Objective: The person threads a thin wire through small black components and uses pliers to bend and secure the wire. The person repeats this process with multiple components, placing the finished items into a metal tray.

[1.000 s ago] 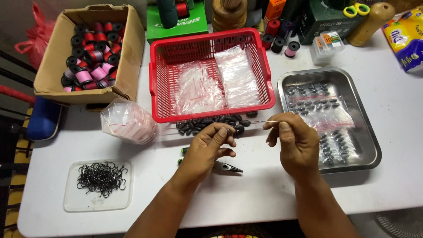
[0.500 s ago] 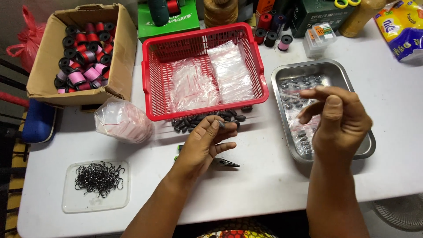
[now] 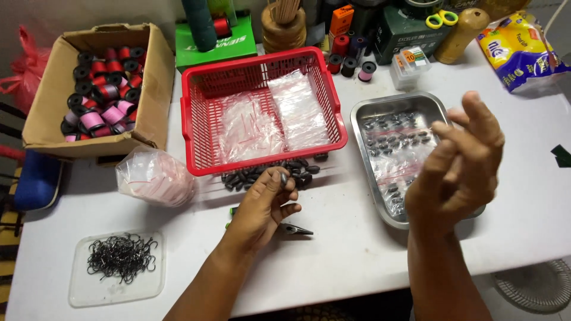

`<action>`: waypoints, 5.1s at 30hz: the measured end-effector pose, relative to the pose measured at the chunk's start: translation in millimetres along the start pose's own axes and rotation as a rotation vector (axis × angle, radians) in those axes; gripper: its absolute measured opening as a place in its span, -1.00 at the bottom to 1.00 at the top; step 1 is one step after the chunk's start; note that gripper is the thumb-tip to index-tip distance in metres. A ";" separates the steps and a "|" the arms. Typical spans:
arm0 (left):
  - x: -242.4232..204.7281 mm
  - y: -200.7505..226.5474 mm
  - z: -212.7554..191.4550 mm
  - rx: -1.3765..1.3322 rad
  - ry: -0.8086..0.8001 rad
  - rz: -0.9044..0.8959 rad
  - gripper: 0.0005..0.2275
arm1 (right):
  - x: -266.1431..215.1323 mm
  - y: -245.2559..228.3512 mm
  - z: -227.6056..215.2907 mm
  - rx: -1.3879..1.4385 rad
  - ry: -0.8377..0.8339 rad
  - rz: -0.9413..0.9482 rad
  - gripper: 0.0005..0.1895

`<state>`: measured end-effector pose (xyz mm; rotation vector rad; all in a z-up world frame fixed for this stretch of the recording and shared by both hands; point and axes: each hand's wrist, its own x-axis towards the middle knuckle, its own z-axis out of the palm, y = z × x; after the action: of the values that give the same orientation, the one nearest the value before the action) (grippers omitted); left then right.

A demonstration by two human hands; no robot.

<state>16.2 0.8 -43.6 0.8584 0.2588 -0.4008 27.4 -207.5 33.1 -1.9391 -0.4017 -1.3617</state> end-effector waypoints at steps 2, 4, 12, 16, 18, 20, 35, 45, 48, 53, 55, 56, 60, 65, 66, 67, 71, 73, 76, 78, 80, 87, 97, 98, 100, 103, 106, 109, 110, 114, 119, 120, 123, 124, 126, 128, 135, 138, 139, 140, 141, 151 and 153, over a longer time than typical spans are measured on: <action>0.4 -0.5 0.6 -0.006 -0.012 0.007 -0.83 | -3.3 -0.7 6.0 0.008 -0.114 -0.061 -0.89; 0.6 -0.8 0.7 -0.009 -0.028 0.005 -0.84 | -6.2 -1.0 12.5 0.008 -0.228 -0.116 -0.81; -8.5 18.4 -0.8 0.374 -0.187 0.346 -0.86 | -19.7 36.2 18.4 -0.084 -0.330 -0.259 -0.86; -8.0 28.4 -0.9 0.452 -0.242 0.369 -0.86 | -12.8 32.5 14.4 -0.201 -0.398 -0.280 -0.87; -5.9 29.3 -7.7 0.429 -0.184 0.276 -0.85 | -8.7 28.5 13.8 -0.270 -0.443 -0.328 -0.90; -3.0 29.9 -13.2 0.380 -0.186 0.219 -0.84 | -2.0 25.1 18.0 -0.257 -0.456 -0.320 -0.88; -6.5 19.8 -4.8 0.343 -0.195 0.400 -0.85 | -4.3 12.4 5.3 -0.107 -0.475 -0.309 -0.90; 20.7 1.8 -1.9 0.045 -0.160 0.282 -0.87 | -7.0 6.8 22.3 -0.017 -0.266 -0.330 -0.81; 19.4 2.7 -1.2 0.005 -0.198 0.257 -0.89 | -3.8 -4.3 24.0 0.056 -0.251 -0.195 -0.82; 10.1 7.2 -3.3 0.101 -0.189 0.339 -0.87 | -1.9 -7.8 24.7 0.266 -0.252 0.161 -0.80; 6.5 11.1 -5.2 0.203 -0.174 0.399 -0.86 | 0.2 -5.2 23.3 0.373 -0.255 0.297 -0.80; 6.1 12.9 -8.2 0.288 -0.156 0.452 -0.87 | 1.9 -4.8 22.1 0.379 -0.249 0.334 -0.82; 0.4 17.1 -8.9 0.426 -0.119 0.531 -0.88 | 1.0 0.2 21.3 0.395 -0.262 0.446 -0.89; -7.7 14.2 1.4 0.472 -0.102 0.594 -0.89 | -6.6 -1.9 33.8 0.413 -0.353 0.475 -0.88; -10.5 14.1 3.6 0.496 -0.087 0.603 -0.89 | -6.8 -5.0 35.3 0.415 -0.362 0.478 -0.88; -10.8 13.4 4.2 0.495 -0.084 0.603 -0.89 | -8.9 -7.7 36.3 0.417 -0.365 0.478 -0.88; -11.7 14.2 5.1 0.621 -0.074 0.673 -0.85 | -17.0 -20.6 41.0 0.512 -0.371 0.569 -0.88; -11.7 14.4 3.5 0.670 -0.071 0.697 -0.84 | -20.5 -28.2 42.5 0.538 -0.372 0.600 -0.88; -12.0 14.0 1.5 0.679 -0.050 0.726 -0.84 | -23.9 -38.6 42.9 0.578 -0.405 0.648 -0.86; -14.1 15.3 3.2 0.658 -0.040 0.732 -0.87 | -27.3 -44.2 42.2 0.636 -0.405 0.701 -0.85; -13.4 15.2 2.6 0.649 -0.041 0.735 -0.87 | -31.0 -47.6 43.2 0.652 -0.404 0.711 -0.85; -10.8 11.3 1.6 0.601 -0.048 0.724 -0.85 | -39.2 -52.0 40.4 0.656 -0.391 0.735 -0.86; -10.8 11.1 1.2 0.605 -0.052 0.732 -0.85 | -44.4 -52.9 42.8 0.657 -0.370 0.647 -0.89; -11.7 11.6 1.6 0.604 -0.051 0.731 -0.86 | -44.2 -53.2 42.6 0.655 -0.370 0.643 -0.88; -11.5 14.1 3.9 0.602 -0.059 0.739 -0.86 | -42.0 -52.9 42.8 0.653 -0.364 0.628 -0.88; -14.0 16.0 5.7 0.599 -0.060 0.731 -0.86 | -41.0 -54.3 43.4 0.644 -0.384 0.620 -0.88; -15.3 17.3 6.7 0.598 -0.058 0.733 -0.86 | -40.3 -54.6 44.2 0.615 -0.403 0.606 -0.88; -15.8 20.1 8.8 0.631 -0.059 0.725 -0.85 | -35.5 -53.0 44.1 0.579 -0.432 0.580 -0.88; -15.6 20.7 9.8 0.648 -0.054 0.726 -0.85 | -33.4 -51.1 44.1 0.547 -0.474 0.557 -0.88; -16.9 25.2 12.6 0.713 -0.028 0.723 -0.85 | -31.0 -44.3 49.1 0.529 -0.581 0.523 -0.86; -16.7 25.3 11.9 0.806 -0.008 0.731 -0.87 | -38.6 -35.1 53.0 0.528 -0.633 0.559 -0.83; -17.2 26.4 13.0 0.834 -0.008 0.734 -0.88 | -41.0 -33.6 54.3 0.534 -0.633 0.582 -0.82; -16.4 27.3 14.9 0.876 -0.003 0.738 -0.88 | -51.2 -27.7 56.6 0.552 -0.686 0.599 -0.80; -17.4 28.7 16.3 0.876 -0.001 0.737 -0.88 | -50.6 -27.2 56.2 0.554 -0.687 0.600 -0.80; -19.9 30.3 19.5 0.896 -0.023 0.766 -0.88 | -50.3 -26.4 53.5 0.514 -0.696 0.549 -0.77; -19.8 28.3 18.8 0.914 -0.026 0.786 -0.89 | -62.4 -25.5 55.4 0.498 -0.711 0.529 -0.77; -18.5 26.4 18.6 1.006 -0.053 0.849 -0.89 | -66.8 -19.9 48.6 0.379 -0.683 0.502 -0.73; -17.1 22.9 15.5 1.019 -0.067 0.828 -0.89 | -76.1 -23.9 54.3 0.376 -0.733 0.451 -0.78; -17.3 24.2 16.9 1.020 -0.070 0.829 -0.89 | -74.9 -20.9 52.5 0.374 -0.731 0.451 -0.78; -17.6 25.7 18.0 1.023 -0.078 0.828 -0.88 | -73.8 -18.1 50.9 0.365 -0.688 0.447 -0.77; -18.5 26.4 19.0 1.024 -0.081 0.826 -0.88 | -72.8 -15.2 49.0 0.358 -0.651 0.441 -0.75; -17.3 24.5 17.2 1.075 -0.112 0.804 -0.85 | -73.1 -21.5 52.1 0.349 -0.657 0.407 -0.77; -15.9 24.2 13.2 1.095 -0.123 0.773 -0.84 | -70.9 -22.5 53.4 0.380 -0.694 0.410 -0.76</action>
<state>13.6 8.5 -12.8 1.8956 -0.4678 0.1861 22.1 -143.8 -32.5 -1.9711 -0.5037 -0.2981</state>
